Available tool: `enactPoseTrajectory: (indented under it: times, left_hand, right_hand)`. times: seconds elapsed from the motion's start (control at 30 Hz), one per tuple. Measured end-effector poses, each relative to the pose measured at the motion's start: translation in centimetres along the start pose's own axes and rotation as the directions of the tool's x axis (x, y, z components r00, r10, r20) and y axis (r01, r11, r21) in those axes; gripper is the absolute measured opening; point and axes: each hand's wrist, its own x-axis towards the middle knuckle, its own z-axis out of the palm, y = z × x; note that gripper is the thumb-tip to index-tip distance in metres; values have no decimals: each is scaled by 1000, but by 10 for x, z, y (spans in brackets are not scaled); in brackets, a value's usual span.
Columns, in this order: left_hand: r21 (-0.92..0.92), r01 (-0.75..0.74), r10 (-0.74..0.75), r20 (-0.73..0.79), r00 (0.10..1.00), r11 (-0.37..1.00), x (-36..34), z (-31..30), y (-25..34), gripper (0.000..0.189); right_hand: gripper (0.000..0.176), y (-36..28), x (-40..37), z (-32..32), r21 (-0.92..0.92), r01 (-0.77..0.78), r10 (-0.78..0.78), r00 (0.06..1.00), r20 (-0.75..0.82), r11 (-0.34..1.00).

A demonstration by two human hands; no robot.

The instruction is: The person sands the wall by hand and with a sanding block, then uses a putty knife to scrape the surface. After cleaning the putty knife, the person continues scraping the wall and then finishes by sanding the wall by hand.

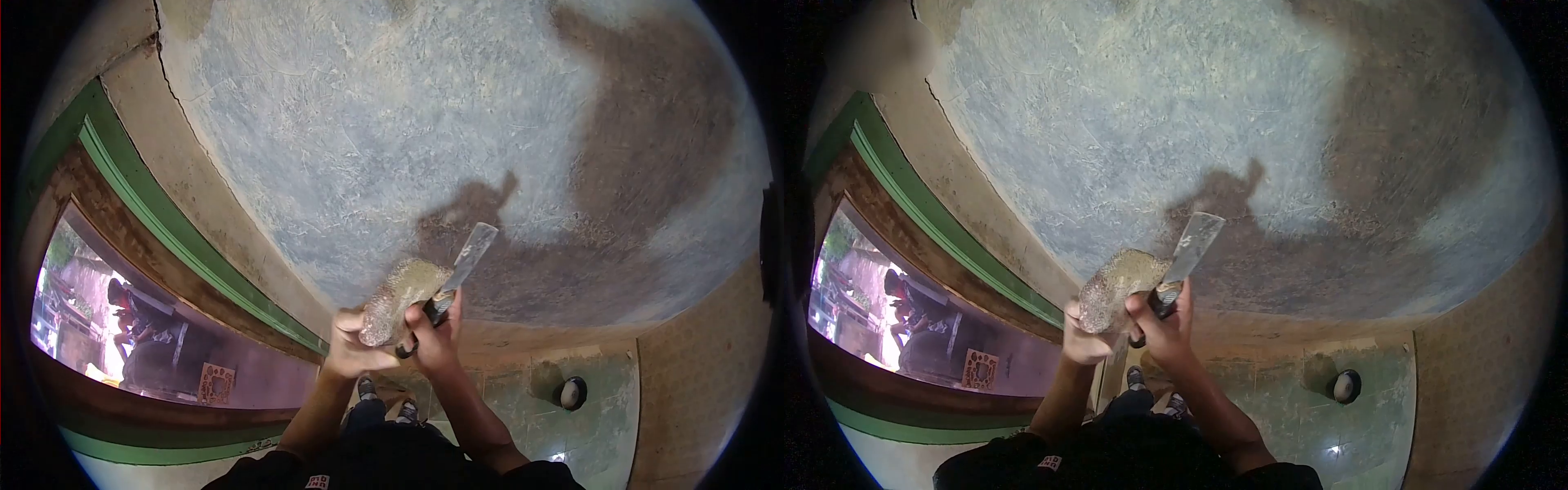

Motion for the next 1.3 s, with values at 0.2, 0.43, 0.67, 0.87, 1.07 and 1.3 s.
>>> enactPoseTrajectory:
  times: [0.2,0.43,0.67,0.87,1.07,1.3]
  left_hand:
    - [396,31,-34,2,999,918,12,19,-4,70]
    - [-20,353,-343,-291,893,935,1,17,-8,35]
    - [333,21,150,-477,866,943,27,22,-14,37]
    - [750,-420,595,45,802,510,180,29,117,26]
    - [828,-457,615,552,564,-325,356,61,227,61]
    - [669,-333,535,737,413,-664,474,125,246,68]
  right_hand:
    - [59,19,-4,-6,-60,-72,71,997,-22,996]
    - [55,21,-6,-8,-125,43,-48,998,-43,991]
    - [41,9,-11,-18,-297,-71,43,994,-98,952]
    - [35,-11,-58,-96,-539,-216,72,959,-275,814]
    - [28,-26,-122,-147,-594,-183,-141,878,-457,784]
    - [18,-23,-134,-157,-546,-141,-236,794,-561,826]
